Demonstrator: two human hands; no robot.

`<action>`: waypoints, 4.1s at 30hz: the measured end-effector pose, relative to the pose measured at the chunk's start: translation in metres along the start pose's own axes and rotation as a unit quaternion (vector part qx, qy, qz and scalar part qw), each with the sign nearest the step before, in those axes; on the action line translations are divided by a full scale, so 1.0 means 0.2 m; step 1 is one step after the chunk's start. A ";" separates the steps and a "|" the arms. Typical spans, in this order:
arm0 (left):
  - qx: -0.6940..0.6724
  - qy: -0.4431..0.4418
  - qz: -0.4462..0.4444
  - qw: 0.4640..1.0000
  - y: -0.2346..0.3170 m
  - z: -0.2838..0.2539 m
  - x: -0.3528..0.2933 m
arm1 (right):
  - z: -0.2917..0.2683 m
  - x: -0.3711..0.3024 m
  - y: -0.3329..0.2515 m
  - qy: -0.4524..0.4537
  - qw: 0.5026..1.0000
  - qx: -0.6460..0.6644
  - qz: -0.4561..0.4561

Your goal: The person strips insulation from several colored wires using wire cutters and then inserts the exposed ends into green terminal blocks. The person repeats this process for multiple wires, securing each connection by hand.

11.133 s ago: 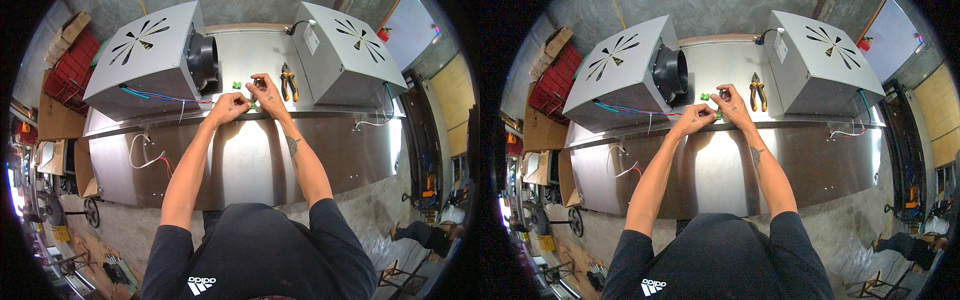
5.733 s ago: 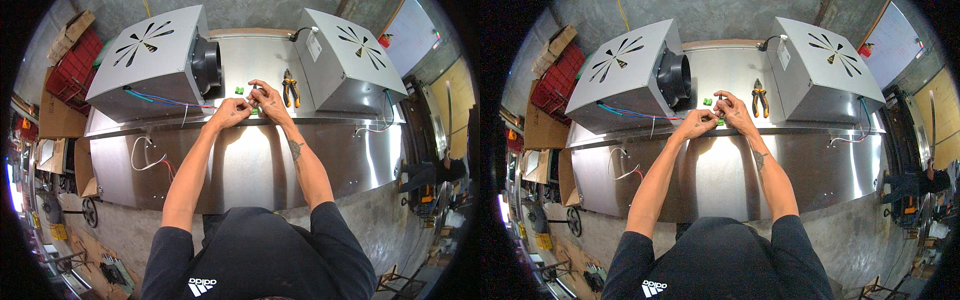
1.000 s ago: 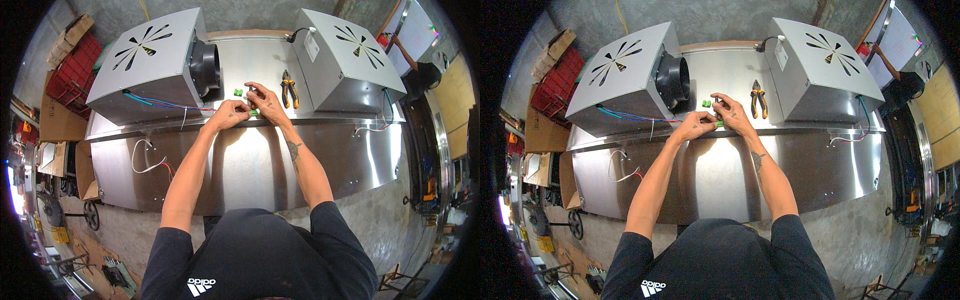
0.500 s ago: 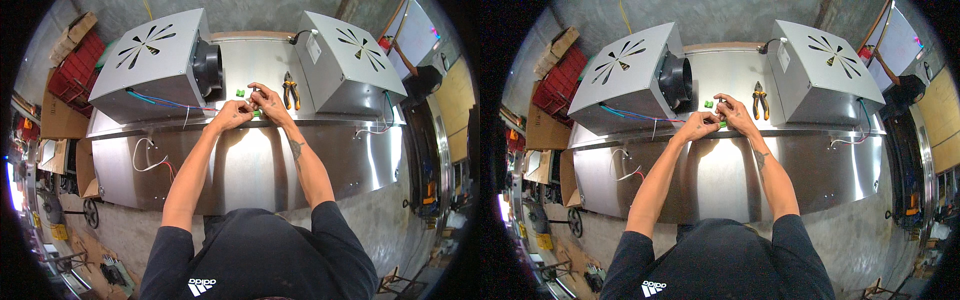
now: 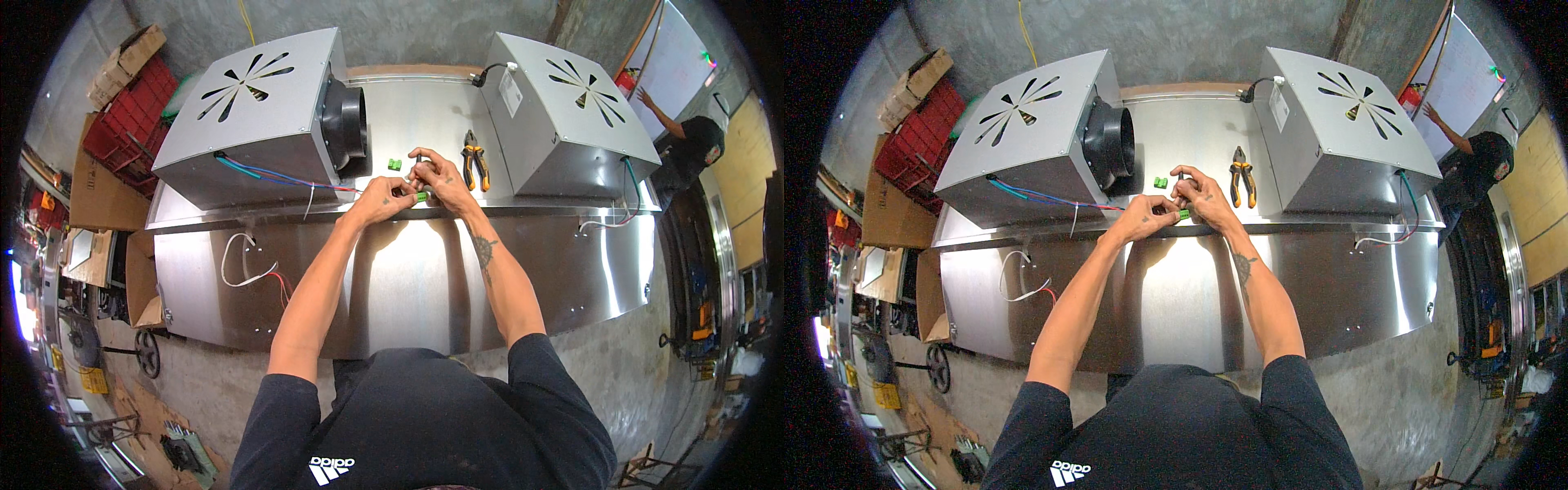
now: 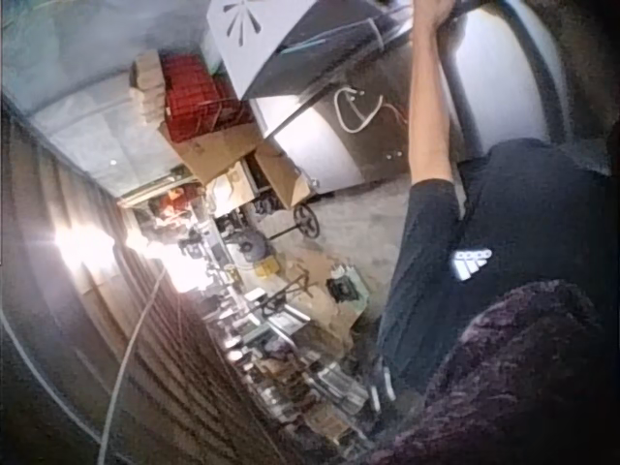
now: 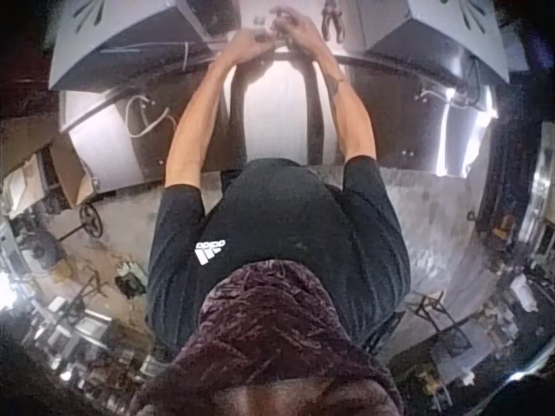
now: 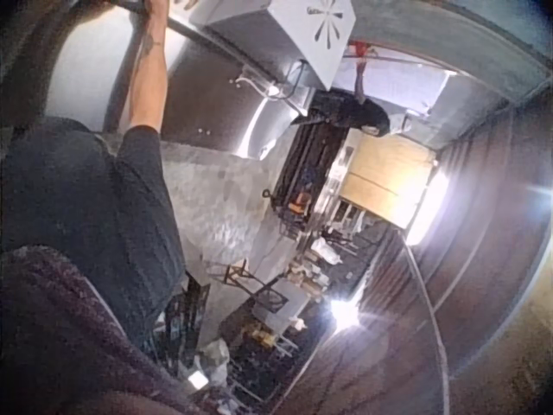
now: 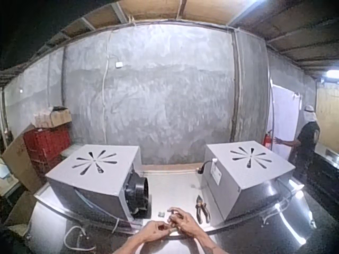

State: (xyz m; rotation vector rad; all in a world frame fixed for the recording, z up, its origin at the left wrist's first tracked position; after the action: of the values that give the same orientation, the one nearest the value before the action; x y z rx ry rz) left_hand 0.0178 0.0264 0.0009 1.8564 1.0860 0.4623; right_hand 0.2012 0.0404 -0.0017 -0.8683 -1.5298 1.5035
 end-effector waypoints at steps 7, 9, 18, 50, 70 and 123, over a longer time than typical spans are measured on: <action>0.031 0.000 0.021 0.999 -0.01 0.01 0.01 | 0.02 -0.02 0.01 0.003 0.999 0.015 -0.036; 0.024 -0.002 0.029 0.999 -0.02 0.02 0.00 | 0.02 -0.02 0.02 0.012 0.999 0.029 -0.036; 0.033 -0.010 0.044 0.998 0.01 0.02 -0.01 | 0.02 -0.03 0.00 0.066 0.997 -0.045 -0.021; 0.028 -0.018 0.042 0.999 -0.05 0.02 0.03 | -0.04 0.05 0.06 -0.057 0.990 0.128 -0.010; 0.042 0.029 0.057 0.997 -0.05 0.03 0.01 | 0.06 0.01 -0.01 0.085 0.994 -0.069 -0.005; 0.006 0.025 -0.024 0.999 0.04 0.07 0.04 | -0.07 -0.02 0.06 0.092 0.995 0.022 0.012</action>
State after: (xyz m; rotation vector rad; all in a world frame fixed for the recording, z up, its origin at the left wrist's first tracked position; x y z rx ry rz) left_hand 0.0355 0.0234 -0.0014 1.8332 1.1651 0.4771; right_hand 0.2136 0.0441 -0.0137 -0.9747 -1.3513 1.4278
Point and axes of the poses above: each hand's wrist, its own x-axis towards the middle knuckle, its own z-axis out of the palm, y = z × x, the point moved 4 cm from there along x, towards the middle knuckle, and after that the axes turned 8 degrees about -y, right-handed, at the moved point
